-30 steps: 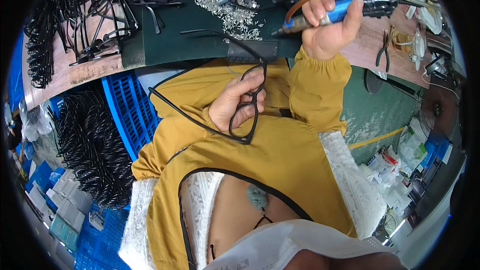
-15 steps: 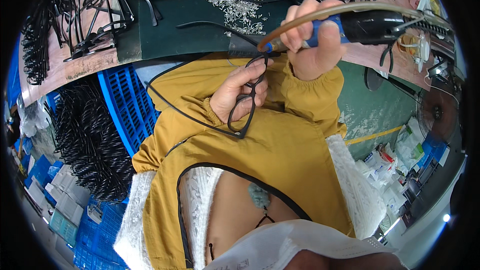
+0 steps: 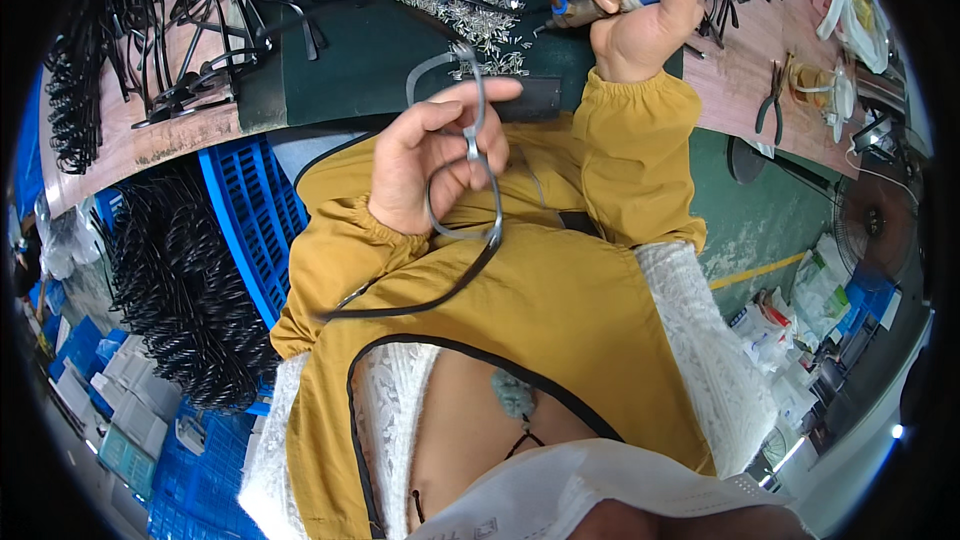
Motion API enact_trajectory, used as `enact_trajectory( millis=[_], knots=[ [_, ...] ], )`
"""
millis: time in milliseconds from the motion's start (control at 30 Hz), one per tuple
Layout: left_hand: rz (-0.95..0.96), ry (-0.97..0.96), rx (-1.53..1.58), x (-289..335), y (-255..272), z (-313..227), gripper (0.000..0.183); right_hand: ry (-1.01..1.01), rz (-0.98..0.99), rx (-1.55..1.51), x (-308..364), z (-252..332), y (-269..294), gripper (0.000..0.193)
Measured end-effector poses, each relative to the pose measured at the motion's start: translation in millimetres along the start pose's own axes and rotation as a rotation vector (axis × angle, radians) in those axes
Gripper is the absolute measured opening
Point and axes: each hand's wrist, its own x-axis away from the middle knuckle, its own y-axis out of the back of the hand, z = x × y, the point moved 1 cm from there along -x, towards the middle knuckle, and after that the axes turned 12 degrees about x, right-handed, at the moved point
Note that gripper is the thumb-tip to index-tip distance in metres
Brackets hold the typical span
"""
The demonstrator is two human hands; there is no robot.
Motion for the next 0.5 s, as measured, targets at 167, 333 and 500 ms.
enact_trajectory(
  millis=[167,333,500],
  knots=[
    [0.120,-0.772,-0.506,-12.6,-1.0,-2.1,0.031,-0.072,0.059,-0.107,0.2,4.6,6.8,0.023],
    [0.218,-0.855,-1.056,10.2,8.2,30.3,0.016,-0.235,0.259,-0.110,36.5,25.8,-10.3,0.033],
    [0.155,-0.854,-1.120,14.5,19.4,36.7,0.025,-0.213,0.420,-0.079,52.0,32.0,-20.1,0.034]
  ],
)
